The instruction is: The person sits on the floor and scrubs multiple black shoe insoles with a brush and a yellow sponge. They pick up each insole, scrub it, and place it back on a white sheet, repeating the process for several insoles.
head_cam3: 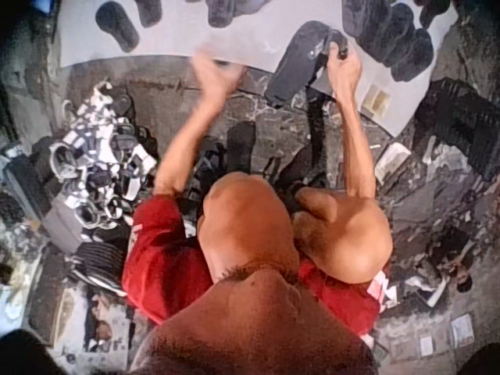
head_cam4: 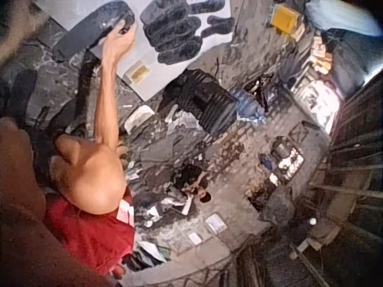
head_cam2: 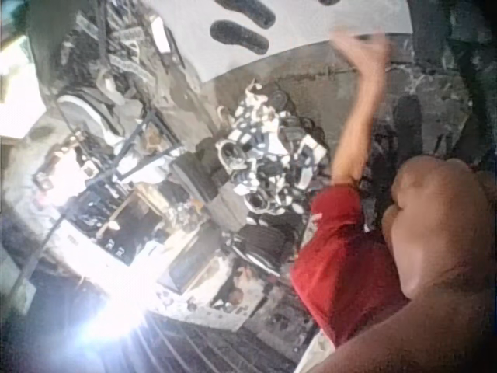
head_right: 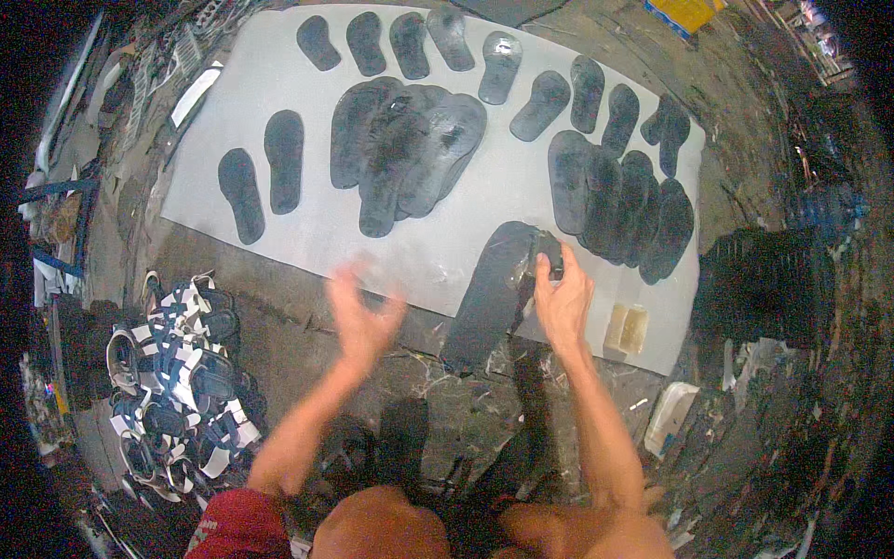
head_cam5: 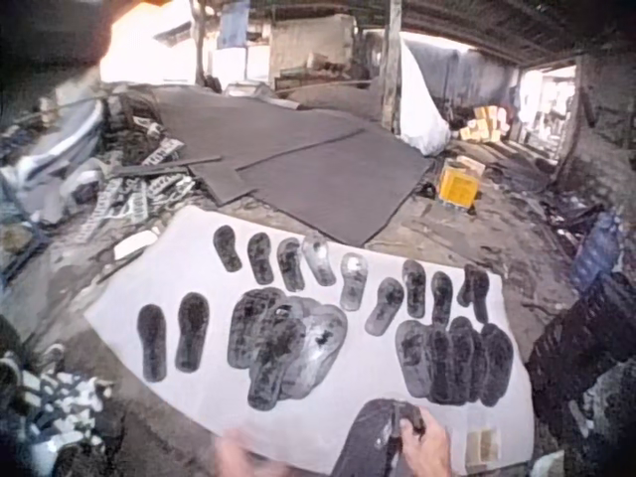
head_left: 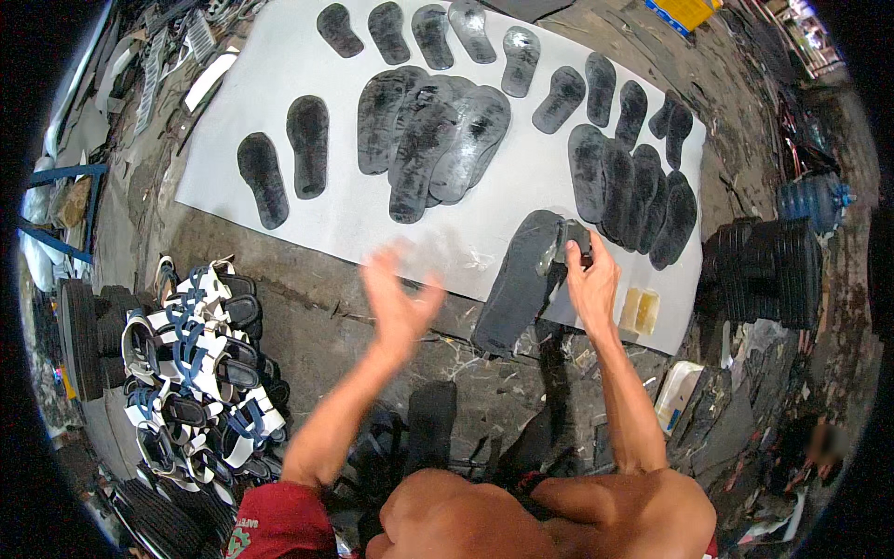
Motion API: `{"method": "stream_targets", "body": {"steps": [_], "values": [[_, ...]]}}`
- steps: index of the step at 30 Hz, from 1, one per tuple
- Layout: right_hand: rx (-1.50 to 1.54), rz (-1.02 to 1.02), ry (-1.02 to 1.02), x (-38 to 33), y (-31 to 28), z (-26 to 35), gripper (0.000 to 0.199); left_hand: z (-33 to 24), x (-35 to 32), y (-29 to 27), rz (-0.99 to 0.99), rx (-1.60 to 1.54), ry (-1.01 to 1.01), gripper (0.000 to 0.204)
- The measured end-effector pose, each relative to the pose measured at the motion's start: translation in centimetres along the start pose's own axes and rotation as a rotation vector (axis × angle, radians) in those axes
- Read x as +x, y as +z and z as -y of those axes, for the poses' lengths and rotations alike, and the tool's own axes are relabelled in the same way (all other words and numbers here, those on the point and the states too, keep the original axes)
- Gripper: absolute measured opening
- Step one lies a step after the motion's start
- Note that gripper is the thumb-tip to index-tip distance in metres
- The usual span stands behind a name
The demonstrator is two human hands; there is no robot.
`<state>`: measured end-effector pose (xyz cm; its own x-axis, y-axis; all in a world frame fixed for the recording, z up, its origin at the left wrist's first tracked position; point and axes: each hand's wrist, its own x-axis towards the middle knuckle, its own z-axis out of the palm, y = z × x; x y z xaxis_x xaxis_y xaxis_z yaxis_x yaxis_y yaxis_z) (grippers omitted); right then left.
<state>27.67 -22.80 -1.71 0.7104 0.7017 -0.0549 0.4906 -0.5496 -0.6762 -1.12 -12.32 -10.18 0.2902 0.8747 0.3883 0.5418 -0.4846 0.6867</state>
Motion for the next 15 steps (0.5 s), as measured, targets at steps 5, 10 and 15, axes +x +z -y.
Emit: {"method": "stream_targets", "body": {"steps": [5, 10, 15], "values": [[-0.13, -0.021, -0.173, 2.9, 1.3, -0.2, 0.039, -10.2, -10.4, 0.2, 0.523, -0.07, -0.119, 0.099], [-0.211, 0.305, -0.68, 5.8, 1.9, 0.8, 0.036, -9.4, -10.8, 1.2, 0.449, -0.144, -0.154, 0.1], [-0.326, 0.636, -0.886, 6.0, 0.2, 3.0, 0.039, -8.9, -10.9, 1.5, 0.419, -0.186, -0.209, 0.097]]}}
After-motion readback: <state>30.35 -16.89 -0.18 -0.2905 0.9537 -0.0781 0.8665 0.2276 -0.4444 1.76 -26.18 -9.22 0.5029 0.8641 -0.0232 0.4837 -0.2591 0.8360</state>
